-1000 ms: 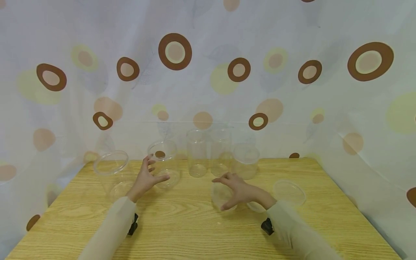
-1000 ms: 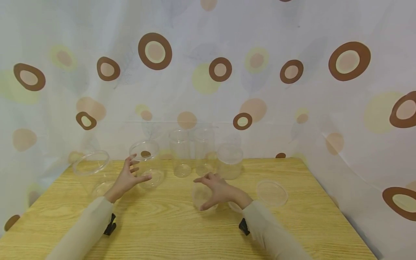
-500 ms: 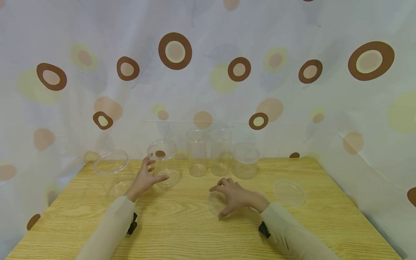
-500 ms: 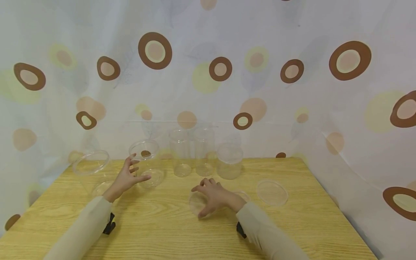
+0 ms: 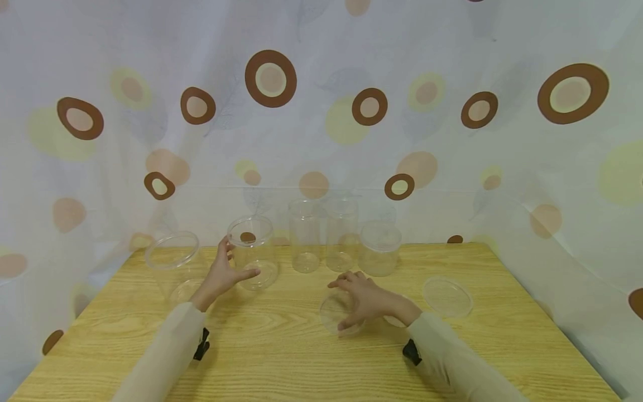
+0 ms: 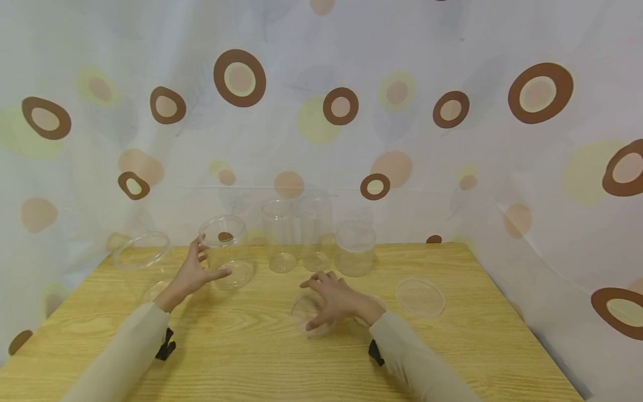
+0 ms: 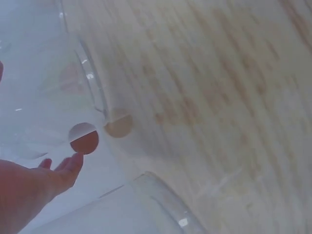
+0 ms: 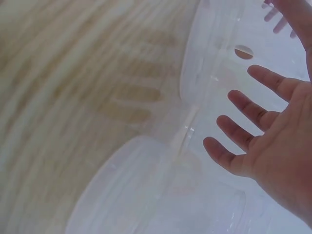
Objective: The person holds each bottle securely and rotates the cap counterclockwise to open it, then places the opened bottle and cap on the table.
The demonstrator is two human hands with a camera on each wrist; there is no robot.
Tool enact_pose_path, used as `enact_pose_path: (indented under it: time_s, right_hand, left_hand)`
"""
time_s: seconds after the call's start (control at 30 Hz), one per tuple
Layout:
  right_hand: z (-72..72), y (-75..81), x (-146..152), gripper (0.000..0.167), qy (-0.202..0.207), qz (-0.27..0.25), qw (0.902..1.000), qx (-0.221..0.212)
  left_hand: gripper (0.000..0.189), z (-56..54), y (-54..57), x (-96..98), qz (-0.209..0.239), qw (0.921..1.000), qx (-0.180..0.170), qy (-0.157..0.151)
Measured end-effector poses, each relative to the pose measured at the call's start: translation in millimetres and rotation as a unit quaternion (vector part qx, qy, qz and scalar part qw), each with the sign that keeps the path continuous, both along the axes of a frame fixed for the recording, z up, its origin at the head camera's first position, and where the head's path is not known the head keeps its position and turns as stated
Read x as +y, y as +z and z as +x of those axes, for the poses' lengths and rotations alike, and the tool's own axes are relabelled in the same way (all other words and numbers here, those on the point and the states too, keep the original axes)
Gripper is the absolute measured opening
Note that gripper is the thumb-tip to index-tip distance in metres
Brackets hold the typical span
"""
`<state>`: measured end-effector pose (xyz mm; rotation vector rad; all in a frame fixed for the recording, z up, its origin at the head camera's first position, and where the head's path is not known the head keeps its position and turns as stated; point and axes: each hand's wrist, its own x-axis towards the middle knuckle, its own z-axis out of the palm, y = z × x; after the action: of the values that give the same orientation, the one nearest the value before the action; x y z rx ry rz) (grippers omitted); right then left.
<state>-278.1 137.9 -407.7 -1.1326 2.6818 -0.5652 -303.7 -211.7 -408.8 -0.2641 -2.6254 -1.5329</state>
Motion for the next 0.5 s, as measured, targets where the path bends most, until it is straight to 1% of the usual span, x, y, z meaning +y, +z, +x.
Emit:
enact_pose_path:
  time_s: [0.07,0.13,0.27,0.37,0.5]
  right_hand:
    - [-1.4,2.5,3,0.082,-0.006,-0.008,1.0000,-0.001]
    - [-2.7,5.6,6,0.080,-0.014,-0.016,0.9998,-0.002]
    - [-5.5,14.1,11,0.075,-0.032,-0.045,0.9984,0.008]
    - [-7.9,21.4,16,0.070,-0.045,-0.070,0.9963,0.021]
    - [-11.6,31.6,24,0.066,-0.063,-0.107,0.9915,0.039]
  left_hand:
    - [0.111,1.9,4.2,0.2,-0.016,0.9996,0.024,0.006]
    - [0.111,4.4,9.6,1.1,-0.034,0.9983,0.044,0.020]
    - [0.112,9.5,24.4,3.9,-0.068,0.9942,0.067,0.049]
    - [0.110,13.0,37.4,6.7,-0.087,0.9912,0.085,0.053]
    - [0.105,18.1,54.3,12.7,-0.103,0.9859,0.123,0.047]
